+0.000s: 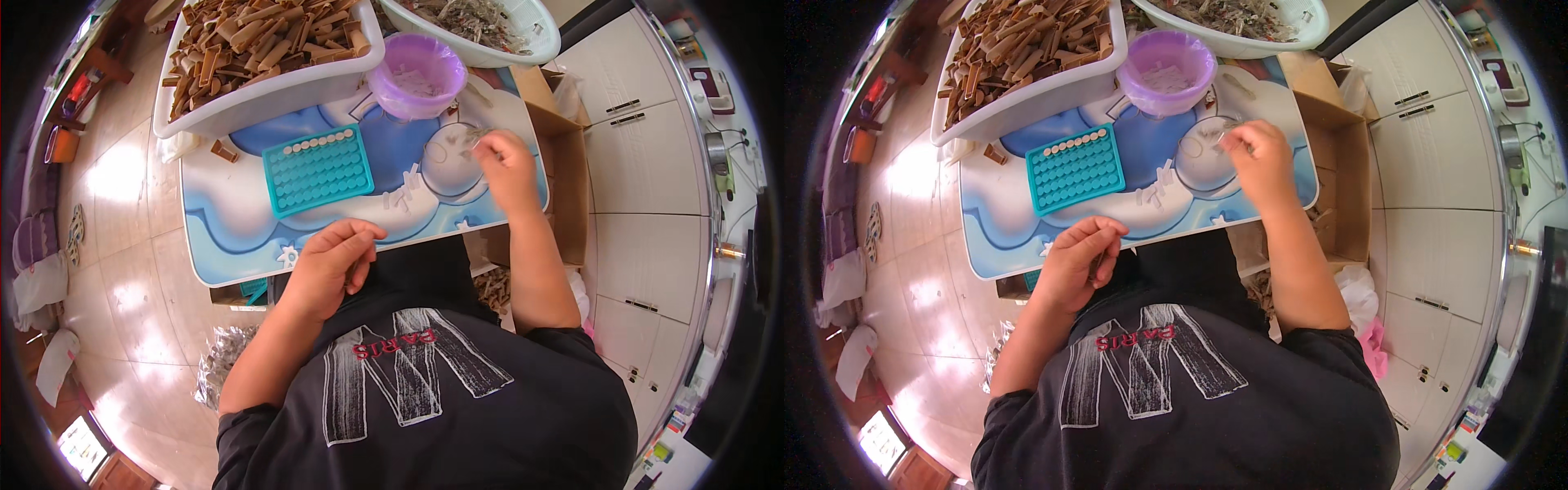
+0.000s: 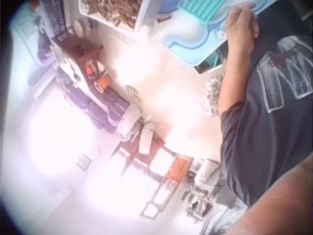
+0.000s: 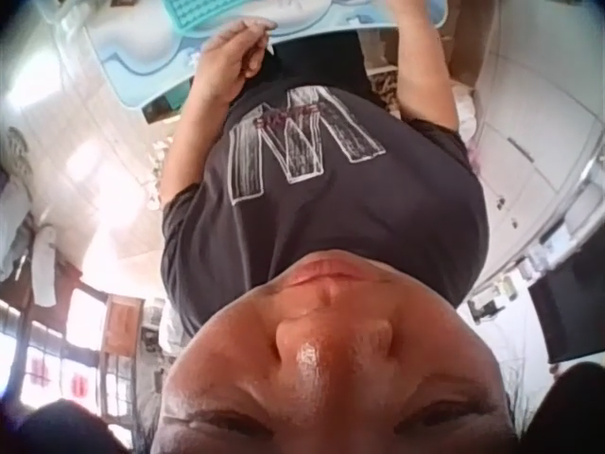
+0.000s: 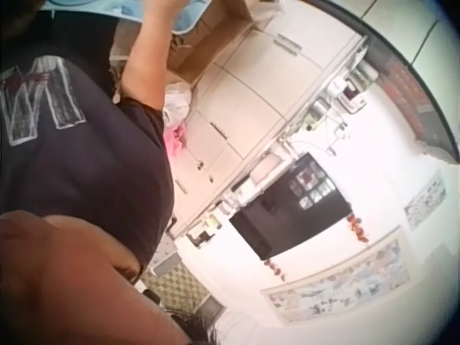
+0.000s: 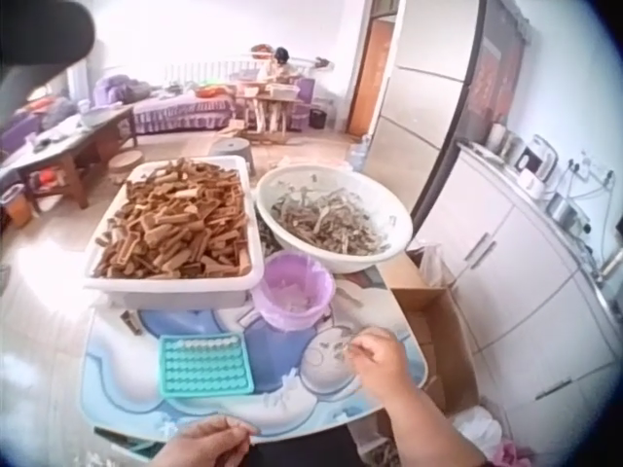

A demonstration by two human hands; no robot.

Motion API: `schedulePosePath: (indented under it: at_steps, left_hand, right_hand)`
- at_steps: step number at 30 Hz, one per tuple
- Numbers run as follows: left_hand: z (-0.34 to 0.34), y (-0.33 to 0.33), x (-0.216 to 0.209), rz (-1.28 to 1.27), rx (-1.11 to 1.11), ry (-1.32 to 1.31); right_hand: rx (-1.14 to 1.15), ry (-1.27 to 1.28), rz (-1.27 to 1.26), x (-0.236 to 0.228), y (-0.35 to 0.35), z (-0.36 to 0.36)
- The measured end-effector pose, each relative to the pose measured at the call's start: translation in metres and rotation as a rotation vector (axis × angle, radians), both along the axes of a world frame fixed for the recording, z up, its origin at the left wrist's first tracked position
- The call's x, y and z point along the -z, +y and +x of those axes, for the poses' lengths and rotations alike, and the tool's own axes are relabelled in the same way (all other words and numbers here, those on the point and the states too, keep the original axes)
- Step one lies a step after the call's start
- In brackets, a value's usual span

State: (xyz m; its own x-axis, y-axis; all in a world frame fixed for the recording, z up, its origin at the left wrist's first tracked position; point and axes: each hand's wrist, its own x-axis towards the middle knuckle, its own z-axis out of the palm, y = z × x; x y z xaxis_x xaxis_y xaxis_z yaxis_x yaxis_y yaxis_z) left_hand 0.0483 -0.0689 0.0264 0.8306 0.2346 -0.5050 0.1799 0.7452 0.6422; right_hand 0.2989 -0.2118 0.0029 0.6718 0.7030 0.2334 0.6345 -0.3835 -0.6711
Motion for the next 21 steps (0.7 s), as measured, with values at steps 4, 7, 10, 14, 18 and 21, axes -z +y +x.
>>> schedulePosePath:
  at_steps: [4, 7, 10, 14, 18, 21]
  left_hand:
    - [0.011, -0.005, -0.002, 0.057, 0.093, -0.021]
    - [0.017, -0.010, 0.000, 0.054, 0.130, -0.022]
    - [0.024, -0.015, 0.002, 0.054, 0.167, -0.025]
    - [0.039, -0.019, 0.005, 0.073, 0.214, -0.023]
    - [0.052, -0.025, 0.004, 0.044, 0.155, -0.056]
    - [0.053, -0.028, 0.007, -0.001, 0.054, -0.091]
  right_hand:
    - [0.132, 0.326, 0.211, -0.007, 0.001, -0.002]
    - [0.169, 0.424, 0.227, -0.014, 0.003, -0.010]
    - [0.185, 0.498, 0.281, -0.018, 0.001, -0.017]
    - [0.150, 0.660, 0.306, -0.012, -0.003, -0.019]
    - [0.162, 0.715, 0.331, -0.019, -0.006, -0.045]
    - [0.046, 0.727, 0.324, -0.020, -0.008, -0.077]
